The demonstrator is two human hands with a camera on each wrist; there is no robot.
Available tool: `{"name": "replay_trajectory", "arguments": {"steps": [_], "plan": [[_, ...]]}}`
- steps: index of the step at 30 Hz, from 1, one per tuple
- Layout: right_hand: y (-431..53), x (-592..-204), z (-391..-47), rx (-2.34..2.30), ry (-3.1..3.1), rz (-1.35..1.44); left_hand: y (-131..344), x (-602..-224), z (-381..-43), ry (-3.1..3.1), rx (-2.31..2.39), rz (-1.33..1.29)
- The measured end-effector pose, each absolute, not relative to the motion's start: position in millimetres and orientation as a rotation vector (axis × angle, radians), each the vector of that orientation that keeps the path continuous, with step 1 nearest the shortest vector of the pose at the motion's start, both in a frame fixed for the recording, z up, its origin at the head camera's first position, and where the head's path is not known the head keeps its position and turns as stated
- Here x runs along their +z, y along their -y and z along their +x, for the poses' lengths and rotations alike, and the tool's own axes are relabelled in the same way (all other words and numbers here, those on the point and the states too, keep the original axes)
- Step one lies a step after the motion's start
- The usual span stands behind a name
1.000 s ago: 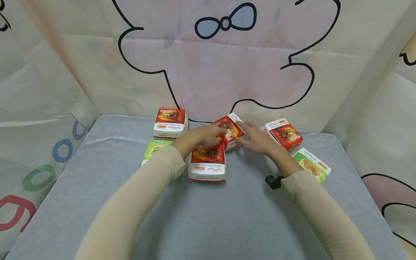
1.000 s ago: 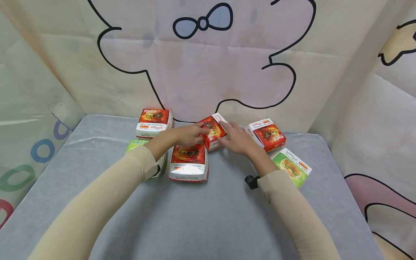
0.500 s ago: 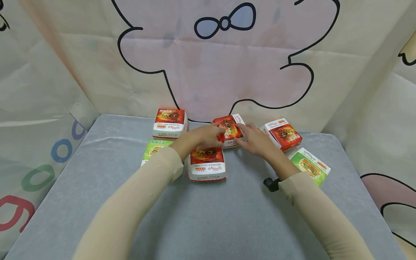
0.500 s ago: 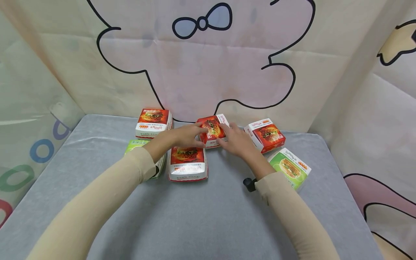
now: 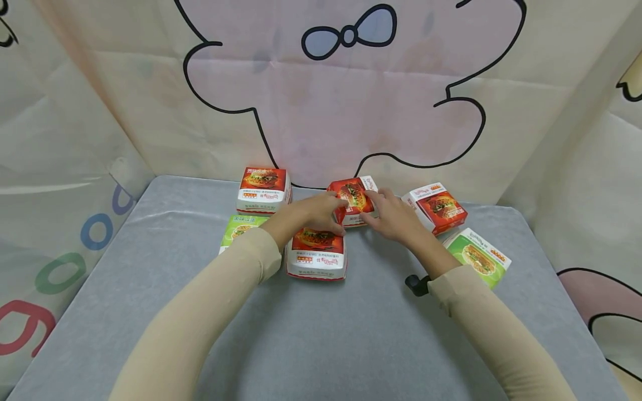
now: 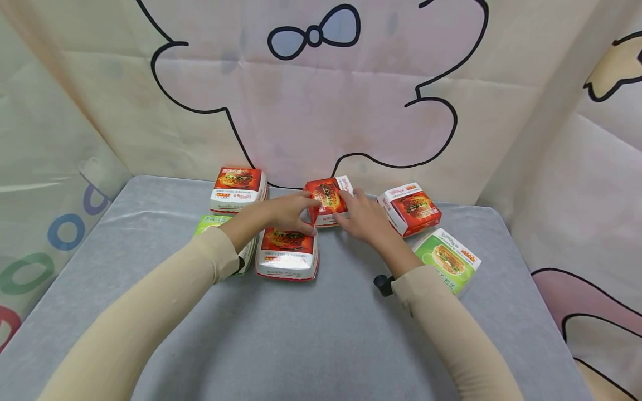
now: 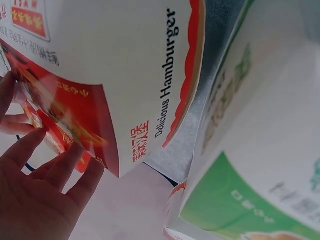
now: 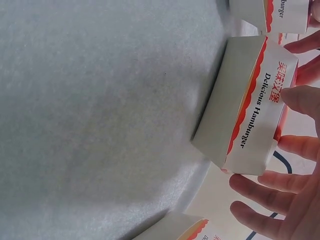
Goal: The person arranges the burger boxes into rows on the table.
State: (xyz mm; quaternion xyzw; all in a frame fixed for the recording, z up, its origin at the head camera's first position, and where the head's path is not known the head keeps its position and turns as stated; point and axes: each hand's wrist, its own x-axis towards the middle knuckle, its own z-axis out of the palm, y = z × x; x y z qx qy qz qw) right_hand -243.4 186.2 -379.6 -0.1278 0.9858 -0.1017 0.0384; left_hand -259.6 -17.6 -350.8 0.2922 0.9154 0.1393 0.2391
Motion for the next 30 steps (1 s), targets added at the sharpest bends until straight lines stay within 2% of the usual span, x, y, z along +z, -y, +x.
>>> {"name": "replay_trajectory", "arguments": {"steps": [30], "plan": [[-178.5,-383.2,-244.1,-0.366,-3.074,-0.386,12.9,-352.8,-263.2,-2.485,0.432,0.862]]}}
